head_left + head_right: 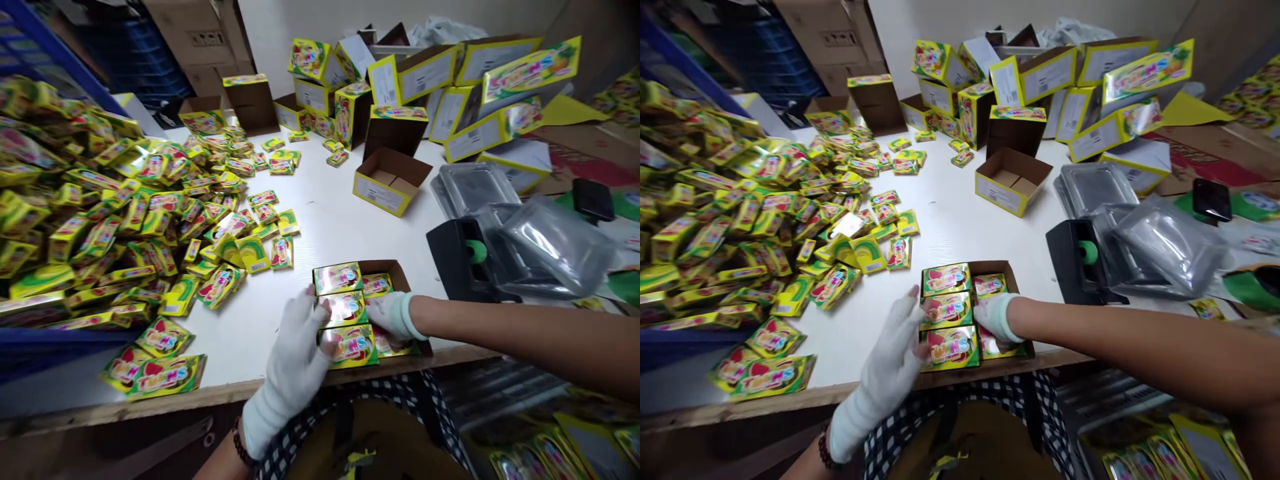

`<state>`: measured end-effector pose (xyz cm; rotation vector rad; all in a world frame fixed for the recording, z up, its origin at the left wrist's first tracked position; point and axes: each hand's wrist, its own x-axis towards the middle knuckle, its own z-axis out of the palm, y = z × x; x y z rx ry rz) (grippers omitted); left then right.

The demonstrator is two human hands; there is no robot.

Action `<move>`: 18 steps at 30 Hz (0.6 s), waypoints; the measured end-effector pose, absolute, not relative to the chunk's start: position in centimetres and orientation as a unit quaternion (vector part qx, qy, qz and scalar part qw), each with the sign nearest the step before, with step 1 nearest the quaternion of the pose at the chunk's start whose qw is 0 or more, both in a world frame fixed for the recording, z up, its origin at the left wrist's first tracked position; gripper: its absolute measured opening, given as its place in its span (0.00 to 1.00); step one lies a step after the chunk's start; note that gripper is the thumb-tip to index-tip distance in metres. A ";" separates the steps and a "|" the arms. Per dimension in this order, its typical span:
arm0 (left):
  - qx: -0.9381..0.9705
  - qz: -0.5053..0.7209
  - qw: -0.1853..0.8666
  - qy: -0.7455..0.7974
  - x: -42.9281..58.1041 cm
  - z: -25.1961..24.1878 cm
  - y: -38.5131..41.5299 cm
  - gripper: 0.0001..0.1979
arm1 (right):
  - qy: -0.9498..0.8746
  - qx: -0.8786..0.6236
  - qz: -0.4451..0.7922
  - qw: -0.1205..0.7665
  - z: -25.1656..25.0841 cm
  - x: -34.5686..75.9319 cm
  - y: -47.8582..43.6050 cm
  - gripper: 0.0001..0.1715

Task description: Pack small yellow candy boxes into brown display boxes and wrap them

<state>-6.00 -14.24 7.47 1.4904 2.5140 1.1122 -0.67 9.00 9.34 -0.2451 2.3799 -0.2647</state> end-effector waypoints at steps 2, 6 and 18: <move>0.394 0.388 -0.065 0.831 -10.0 7.4 -14.8 0.25 | 0.917 -0.106 -0.046 0.381 9.4 -0.4 9.0 0.37; 0.298 0.274 -0.145 0.903 -19.4 6.9 -15.9 0.27 | 0.919 -0.076 0.018 0.385 9.7 0.0 8.7 0.28; 0.390 0.176 -0.094 0.899 -22.8 11.4 -15.7 0.17 | 0.923 -0.090 -0.130 0.350 12.5 -1.3 12.1 0.20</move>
